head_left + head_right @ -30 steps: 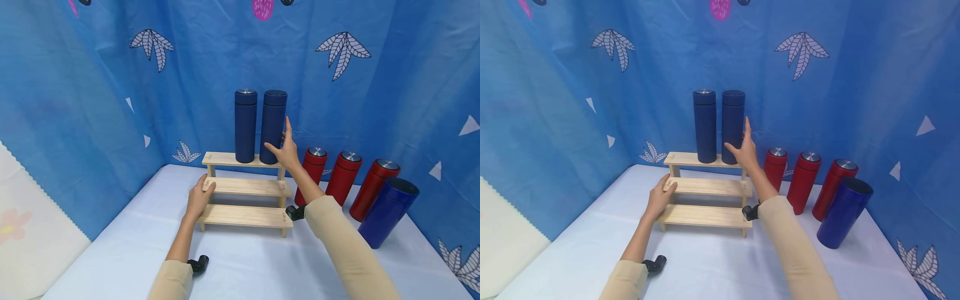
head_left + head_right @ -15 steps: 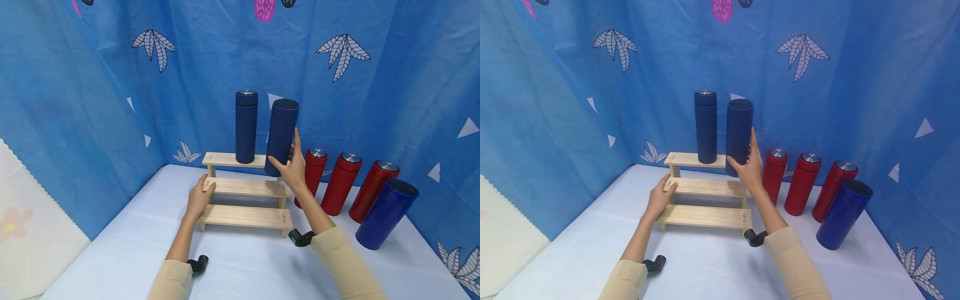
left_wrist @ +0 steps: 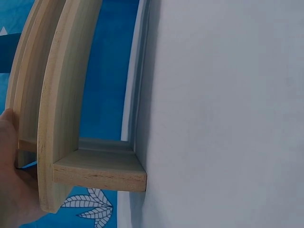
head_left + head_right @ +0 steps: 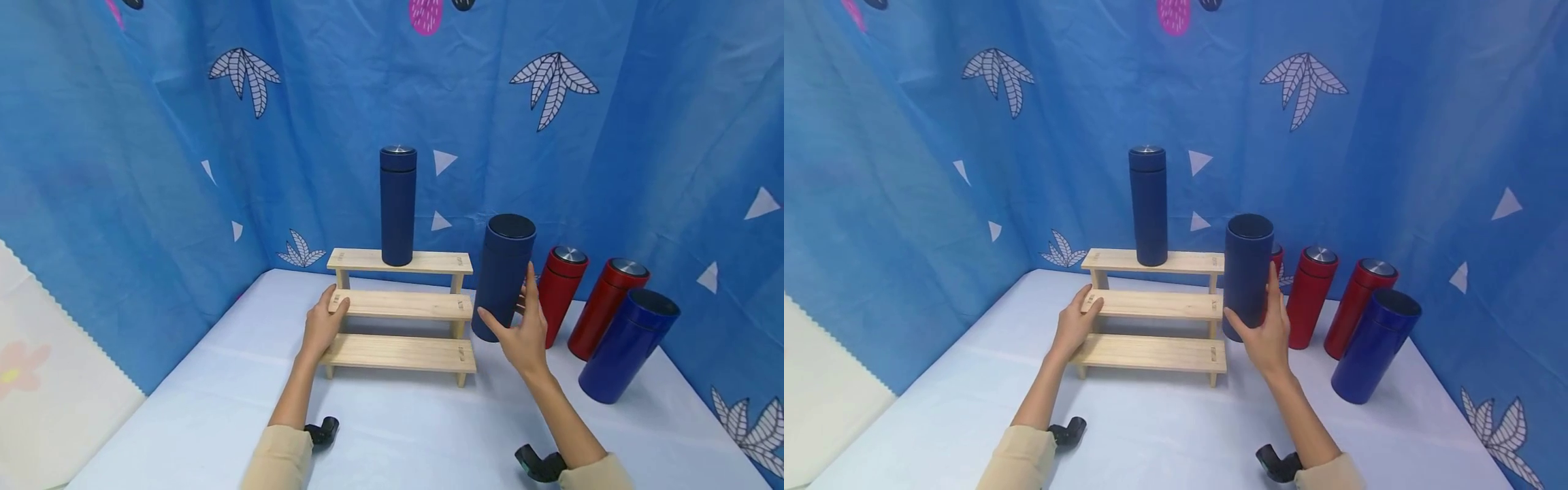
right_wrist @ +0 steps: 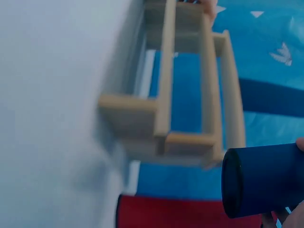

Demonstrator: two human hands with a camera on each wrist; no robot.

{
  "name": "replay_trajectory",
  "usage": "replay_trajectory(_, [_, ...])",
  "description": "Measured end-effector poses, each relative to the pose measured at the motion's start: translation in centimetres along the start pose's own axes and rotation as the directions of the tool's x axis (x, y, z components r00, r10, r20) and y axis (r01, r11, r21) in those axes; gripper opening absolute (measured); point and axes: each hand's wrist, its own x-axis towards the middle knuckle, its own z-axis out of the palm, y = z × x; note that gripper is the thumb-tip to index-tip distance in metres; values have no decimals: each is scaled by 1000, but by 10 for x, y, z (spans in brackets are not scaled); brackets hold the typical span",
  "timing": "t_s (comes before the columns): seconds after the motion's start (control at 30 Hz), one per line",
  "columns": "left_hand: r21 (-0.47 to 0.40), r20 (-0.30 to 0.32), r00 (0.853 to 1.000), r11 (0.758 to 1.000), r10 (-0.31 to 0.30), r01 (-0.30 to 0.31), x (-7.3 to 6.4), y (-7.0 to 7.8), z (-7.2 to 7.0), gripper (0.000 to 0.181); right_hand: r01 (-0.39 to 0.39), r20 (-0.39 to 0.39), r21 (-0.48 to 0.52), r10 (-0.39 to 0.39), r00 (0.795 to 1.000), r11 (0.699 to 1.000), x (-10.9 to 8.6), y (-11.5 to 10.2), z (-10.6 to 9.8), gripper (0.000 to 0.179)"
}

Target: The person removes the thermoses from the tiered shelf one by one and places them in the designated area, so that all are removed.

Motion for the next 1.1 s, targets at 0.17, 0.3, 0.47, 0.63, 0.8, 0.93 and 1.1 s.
replay_trajectory(0.17, [-2,-1,1000,1000,-1,1,0,0,0,67,-88,-4,-71,88,996,994,-15,21,-25,107])
replay_trajectory(0.3, [-1,6,1000,1000,2,-2,0,1,0,67,-177,-13,-95,177,984,980,-27,40,-43,108])
replay_trajectory(0.47, [37,-2,1000,999,0,0,1,2,0,62,-243,-10,-70,243,970,967,-38,56,-58,109])
replay_trajectory(0.63, [66,-8,1000,998,-18,19,0,1,0,56,-266,10,-32,266,964,964,-41,67,-63,107])
replay_trajectory(0.8, [69,-13,999,997,-33,34,-2,2,1,55,-284,25,-49,285,958,958,-48,77,-65,107])
replay_trajectory(0.93, [68,-16,999,997,-30,31,-2,3,1,55,-298,36,-99,302,952,949,-53,85,-67,105])
replay_trajectory(1.1, [83,-19,999,996,-29,30,-1,4,-1,56,-303,31,-121,309,951,945,-56,91,-66,103])
